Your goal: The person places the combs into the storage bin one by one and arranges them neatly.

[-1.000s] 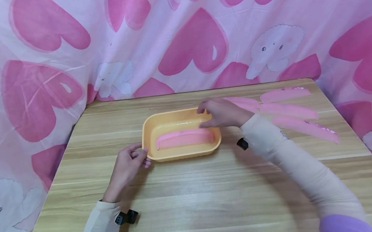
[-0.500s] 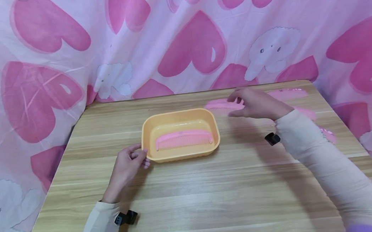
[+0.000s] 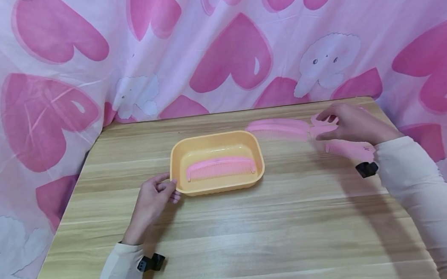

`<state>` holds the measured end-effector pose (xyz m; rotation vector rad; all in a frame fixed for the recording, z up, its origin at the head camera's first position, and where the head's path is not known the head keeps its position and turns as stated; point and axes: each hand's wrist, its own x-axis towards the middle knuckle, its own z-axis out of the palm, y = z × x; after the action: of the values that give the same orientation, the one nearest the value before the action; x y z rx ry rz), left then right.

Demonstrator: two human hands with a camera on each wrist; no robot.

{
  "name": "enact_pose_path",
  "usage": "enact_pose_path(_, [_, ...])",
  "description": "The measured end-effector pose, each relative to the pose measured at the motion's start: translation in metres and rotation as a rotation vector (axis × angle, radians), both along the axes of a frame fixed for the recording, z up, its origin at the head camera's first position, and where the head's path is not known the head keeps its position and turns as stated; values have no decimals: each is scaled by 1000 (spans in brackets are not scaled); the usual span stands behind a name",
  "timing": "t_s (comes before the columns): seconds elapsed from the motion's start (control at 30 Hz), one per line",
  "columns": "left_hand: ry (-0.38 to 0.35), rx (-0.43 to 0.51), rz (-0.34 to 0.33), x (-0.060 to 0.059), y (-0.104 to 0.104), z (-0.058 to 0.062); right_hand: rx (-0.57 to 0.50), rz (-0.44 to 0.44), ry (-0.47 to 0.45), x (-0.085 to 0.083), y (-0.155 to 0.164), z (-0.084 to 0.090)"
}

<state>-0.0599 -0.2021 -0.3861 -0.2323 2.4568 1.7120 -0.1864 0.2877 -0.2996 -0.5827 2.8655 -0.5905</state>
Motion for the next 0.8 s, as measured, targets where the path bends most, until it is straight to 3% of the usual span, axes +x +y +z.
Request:
enact_pose_path(0.37, [17,-1,-12,0,-1,-1,-4,-46,4,1,57,-31])
enact_pose_path(0.8, [21,11,-15,0,-1,-3,71,-106,-10,8,108,-69])
